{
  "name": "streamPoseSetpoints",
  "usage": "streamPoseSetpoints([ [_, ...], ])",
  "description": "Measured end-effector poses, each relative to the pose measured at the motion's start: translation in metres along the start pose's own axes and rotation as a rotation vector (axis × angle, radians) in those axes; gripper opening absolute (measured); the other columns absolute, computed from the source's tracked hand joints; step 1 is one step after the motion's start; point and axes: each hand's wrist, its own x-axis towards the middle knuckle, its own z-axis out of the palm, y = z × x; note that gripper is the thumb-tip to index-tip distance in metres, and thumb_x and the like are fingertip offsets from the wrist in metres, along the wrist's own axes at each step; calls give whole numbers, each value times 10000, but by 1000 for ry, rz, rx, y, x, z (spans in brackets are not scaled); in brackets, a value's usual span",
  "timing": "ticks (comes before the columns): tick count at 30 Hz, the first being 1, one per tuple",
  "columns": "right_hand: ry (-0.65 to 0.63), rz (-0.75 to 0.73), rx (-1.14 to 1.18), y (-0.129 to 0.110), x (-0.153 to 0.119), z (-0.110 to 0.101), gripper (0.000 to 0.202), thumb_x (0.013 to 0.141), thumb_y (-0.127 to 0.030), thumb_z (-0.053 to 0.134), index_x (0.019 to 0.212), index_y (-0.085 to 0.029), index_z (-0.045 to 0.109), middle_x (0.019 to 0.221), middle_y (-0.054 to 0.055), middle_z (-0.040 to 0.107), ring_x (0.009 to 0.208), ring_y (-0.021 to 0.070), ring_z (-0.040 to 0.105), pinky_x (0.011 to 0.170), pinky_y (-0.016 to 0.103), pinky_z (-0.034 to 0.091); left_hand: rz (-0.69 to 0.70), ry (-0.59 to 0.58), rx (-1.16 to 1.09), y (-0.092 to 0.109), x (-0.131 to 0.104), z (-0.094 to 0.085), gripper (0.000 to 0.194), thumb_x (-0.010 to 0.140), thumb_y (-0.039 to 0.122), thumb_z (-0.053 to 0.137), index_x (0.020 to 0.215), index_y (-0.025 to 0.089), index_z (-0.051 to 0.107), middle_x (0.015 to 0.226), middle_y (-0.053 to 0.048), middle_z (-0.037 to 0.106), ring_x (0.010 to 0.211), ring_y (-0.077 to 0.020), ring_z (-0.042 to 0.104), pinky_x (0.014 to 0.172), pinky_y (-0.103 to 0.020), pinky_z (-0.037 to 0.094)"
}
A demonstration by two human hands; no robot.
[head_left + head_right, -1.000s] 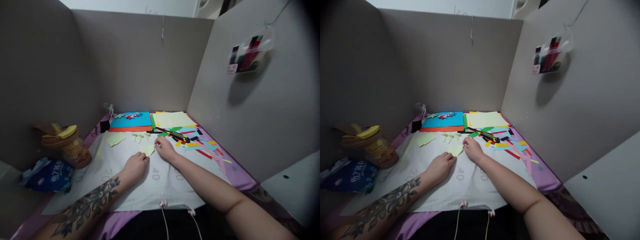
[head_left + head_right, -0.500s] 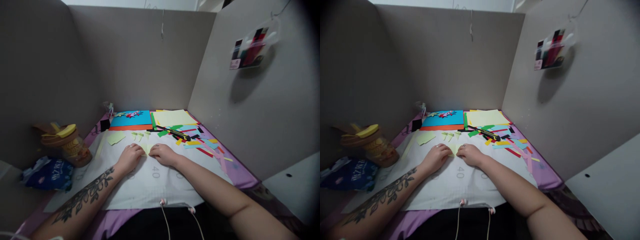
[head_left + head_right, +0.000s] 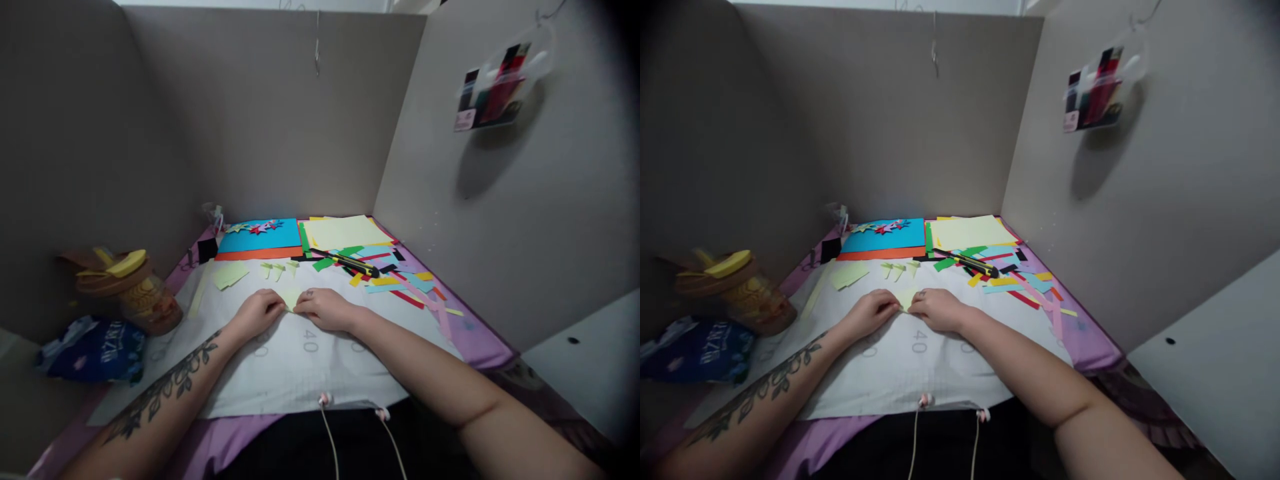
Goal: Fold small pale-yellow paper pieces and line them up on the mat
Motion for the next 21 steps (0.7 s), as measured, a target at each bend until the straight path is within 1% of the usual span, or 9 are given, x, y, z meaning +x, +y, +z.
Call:
streamPoseSetpoints([
  [2, -1, -15, 3, 0, 0, -1, 285, 801, -126, 508, 1002, -235, 676, 984, 41, 665, 873, 168, 573, 742, 276, 436, -16, 3, -54, -4, 3, 1, 192, 831, 257, 484, 783, 176, 651, 834, -49, 647, 809, -170, 565, 758, -277, 414],
  [4, 17, -44, 9, 2, 0, 0, 264, 805, -141, 518, 986, -242, 683, 976, 44, 664, 898, 176, 567, 782, 297, 435, -28, 6, -78, -5, 6, 2, 187, 819, 266, 490, 759, 177, 643, 827, -46, 644, 806, -170, 565, 769, -281, 410],
  [7, 56, -83, 27, 6, -1, 4, 253, 811, -149, 522, 987, -229, 686, 1029, 62, 655, 961, 186, 561, 852, 325, 426, -74, 19, -69, -6, 9, 5, 200, 815, 287, 479, 737, 174, 624, 790, -44, 631, 777, -174, 559, 731, -282, 410],
  [9, 59, -98, 47, 9, -1, 7, 262, 816, -136, 509, 992, -218, 684, 1059, 67, 654, 958, 177, 573, 860, 316, 431, -110, 29, -60, -6, 11, 6, 207, 810, 305, 478, 728, 173, 615, 772, -44, 620, 756, -174, 555, 695, -274, 411],
  [13, 54, -106, 54, 10, -1, 9, 263, 802, -122, 516, 971, -231, 685, 1026, 51, 674, 949, 179, 591, 881, 334, 419, -141, 40, -43, -6, 14, 8, 200, 791, 308, 487, 706, 173, 609, 787, -44, 605, 749, -167, 552, 673, -259, 414],
  [18, 13, -84, 51, 5, 0, 3, 281, 789, -100, 504, 978, -215, 676, 1026, 59, 674, 902, 175, 608, 827, 312, 436, -216, 21, -31, -3, 17, 7, 167, 750, 298, 516, 686, 179, 613, 795, -35, 611, 749, -163, 558, 655, -242, 412],
  [21, -11, -57, 61, 1, 0, -1, 295, 796, -93, 486, 999, -214, 662, 1003, 51, 674, 881, 172, 604, 796, 294, 439, -238, 18, -34, -2, 17, 7, 152, 730, 297, 529, 688, 182, 619, 800, -31, 619, 749, -161, 563, 651, -235, 412],
])
